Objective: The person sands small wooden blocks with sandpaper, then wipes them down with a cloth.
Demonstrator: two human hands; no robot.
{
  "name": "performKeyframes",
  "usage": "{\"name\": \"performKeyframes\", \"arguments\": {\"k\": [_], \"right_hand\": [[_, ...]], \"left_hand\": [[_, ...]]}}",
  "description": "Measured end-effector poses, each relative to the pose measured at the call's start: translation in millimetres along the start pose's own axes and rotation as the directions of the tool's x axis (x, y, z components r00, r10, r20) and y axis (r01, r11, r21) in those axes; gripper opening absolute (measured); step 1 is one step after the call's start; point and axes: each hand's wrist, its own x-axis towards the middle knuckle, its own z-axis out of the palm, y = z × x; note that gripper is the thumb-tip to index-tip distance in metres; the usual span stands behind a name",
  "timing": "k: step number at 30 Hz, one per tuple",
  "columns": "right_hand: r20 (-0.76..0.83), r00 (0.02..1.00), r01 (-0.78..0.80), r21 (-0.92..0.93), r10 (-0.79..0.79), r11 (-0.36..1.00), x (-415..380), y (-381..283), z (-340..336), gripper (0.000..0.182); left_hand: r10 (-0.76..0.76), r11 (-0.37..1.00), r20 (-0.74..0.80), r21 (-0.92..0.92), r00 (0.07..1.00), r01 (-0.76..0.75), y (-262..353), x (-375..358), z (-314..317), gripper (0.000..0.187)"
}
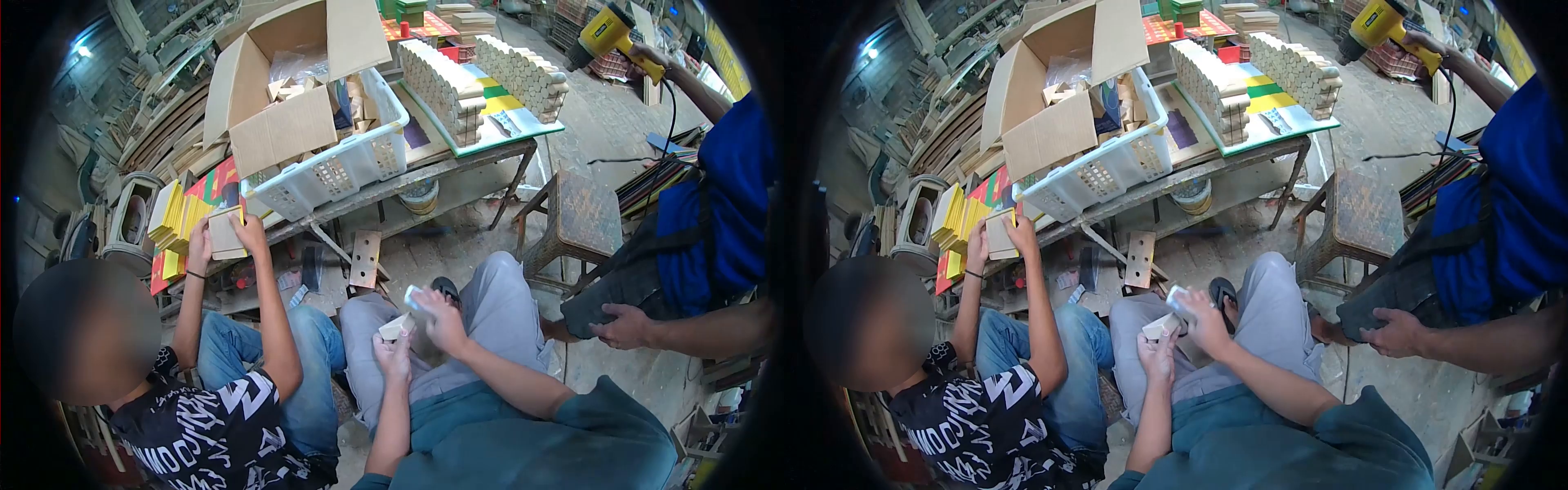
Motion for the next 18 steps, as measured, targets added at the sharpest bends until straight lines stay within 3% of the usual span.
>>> {"name": "performKeyframes", "arguments": {"k": [1,3,5,7,8,9,11,13,15,16,17,18], "right_hand": [[-0.027,0.998,0.06,0.026,-0.059,0.998,0,-15,-7,0.059],[0.067,0.974,0.202,0.171,-0.216,0.964,-6,-40,-17,0.055],[0.021,0.986,0.162,0.122,-0.166,0.979,-8,-22,-2,0.054],[0.062,0.998,-0.003,0.041,0.001,0.999,8,-1,-7,0.054],[-0.006,0.995,-0.097,-0.009,0.097,0.995,11,5,-8,0.053],[-0.009,0.995,-0.097,-0.005,0.097,0.995,10,1,-7,0.053],[-0.056,0.993,0.106,0.081,-0.101,0.991,4,-14,-14,0.054],[0.039,0.98,0.185,0.155,-0.193,0.97,-5,-39,-15,0.052],[0.008,0.992,0.124,0.106,-0.126,0.987,-6,-24,-2,0.051],[0.002,0.993,0.119,0.102,-0.12,0.988,-1,-8,0,0.051],[-0.01,1.0,0.012,0.108,-0.011,0.994,8,11,0,0.052],[-0.023,0.995,-0.093,0.116,0.096,0.989,16,13,-6,0.053]], "left_hand": [[0.004,1.0,0.003,-0.004,1.0,-0.004,-6,6,-7,0.041],[0.027,0.993,0.014,0.118,1.0,-0.029,-10,8,-14,0.04],[0.04,0.996,0.059,0.077,0.997,-0.045,-7,3,-8,0.04],[0.009,0.991,0.076,-0.131,0.997,0.001,7,-4,10,0.041],[0.01,0.992,0.077,-0.127,0.997,0.0,4,-3,6,0.041],[0.016,0.999,0.054,-0.029,0.998,-0.015,-3,0,0,0.04],[0.027,0.997,0.032,0.065,0.999,-0.029,-9,6,-7,0.04],[0.063,0.993,0.011,0.103,0.998,-0.064,-13,7,-10,0.039],[0.034,0.994,0.061,0.101,0.998,-0.04,-8,4,-7,0.038],[0.024,1.0,0.082,-0.021,0.996,-0.022,4,-3,5,0.038],[0.018,0.99,0.104,-0.14,0.994,-0.003,14,-7,13,0.038],[0.026,0.99,0.116,-0.143,0.993,-0.009,18,-9,16,0.037]]}}
